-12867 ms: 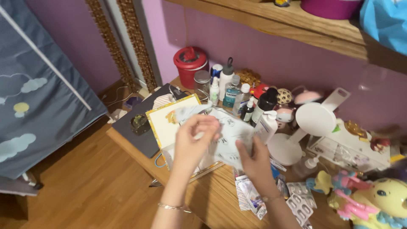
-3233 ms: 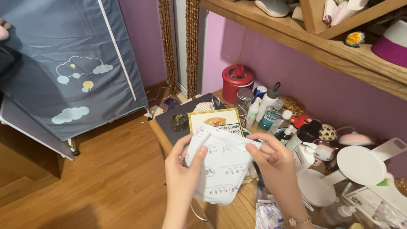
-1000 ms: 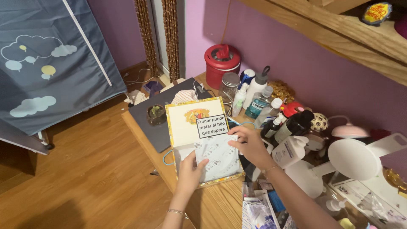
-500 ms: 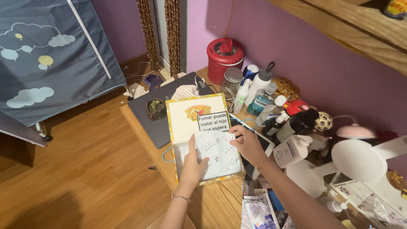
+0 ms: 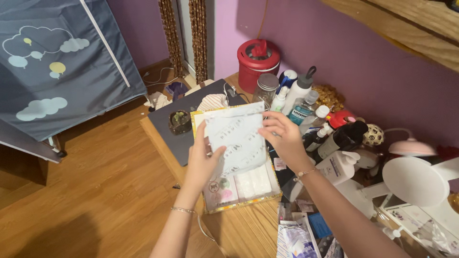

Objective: The person organizes various medicines and medical supplies on a cluttered wooden table. They handle blister packs, small boxes, and sachets, placing them into a decorative box with a warning label. The person also briefly reaches into a nearby shelf to retrieve additional items.

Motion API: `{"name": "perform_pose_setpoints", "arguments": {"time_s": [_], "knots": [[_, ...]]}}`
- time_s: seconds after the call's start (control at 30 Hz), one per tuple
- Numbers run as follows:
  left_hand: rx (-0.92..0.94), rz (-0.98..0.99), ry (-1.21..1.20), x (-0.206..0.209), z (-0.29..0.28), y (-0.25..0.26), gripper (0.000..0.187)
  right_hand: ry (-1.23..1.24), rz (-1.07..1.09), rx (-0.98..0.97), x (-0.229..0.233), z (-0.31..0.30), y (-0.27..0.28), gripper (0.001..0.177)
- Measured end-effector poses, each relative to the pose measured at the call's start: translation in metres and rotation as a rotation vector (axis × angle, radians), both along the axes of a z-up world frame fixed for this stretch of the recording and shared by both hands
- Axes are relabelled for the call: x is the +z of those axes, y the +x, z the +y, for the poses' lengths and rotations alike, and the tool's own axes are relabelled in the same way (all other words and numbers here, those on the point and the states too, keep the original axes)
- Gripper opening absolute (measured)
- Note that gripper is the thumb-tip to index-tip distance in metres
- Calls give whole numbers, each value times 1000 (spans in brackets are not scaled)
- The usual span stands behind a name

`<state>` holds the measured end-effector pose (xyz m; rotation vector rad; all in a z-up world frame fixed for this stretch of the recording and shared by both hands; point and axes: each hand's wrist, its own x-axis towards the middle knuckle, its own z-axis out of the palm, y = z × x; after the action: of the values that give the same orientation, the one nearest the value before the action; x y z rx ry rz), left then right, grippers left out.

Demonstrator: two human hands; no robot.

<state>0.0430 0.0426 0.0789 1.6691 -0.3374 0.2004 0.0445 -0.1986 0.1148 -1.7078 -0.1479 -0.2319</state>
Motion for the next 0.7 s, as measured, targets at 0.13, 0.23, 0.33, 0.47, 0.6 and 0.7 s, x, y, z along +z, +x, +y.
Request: {"name": "perform_pose_setpoints", "arguments": {"time_s": [0.13, 0.23, 0.33, 0.47, 0.6, 0.7], "knots": [[23, 134, 54, -4, 11, 3, 93, -39, 154, 91, -10, 14, -9, 61], [44, 309, 218, -24, 15, -4, 101, -46, 208, 159, -37, 15, -18, 69], [18, 326, 259, -51, 15, -16, 105, -279, 305, -6, -70, 18, -23, 70], [51, 264, 346, -73, 16, -27, 100, -192, 377, 60, -105, 11, -25, 66], [106, 297, 304, -67, 26, -35, 70, -197, 430, 47, -125, 5, -22, 61], [194, 275, 312, -63, 34, -38, 57, -126, 533, 24, -134, 6, -17, 51]]}}
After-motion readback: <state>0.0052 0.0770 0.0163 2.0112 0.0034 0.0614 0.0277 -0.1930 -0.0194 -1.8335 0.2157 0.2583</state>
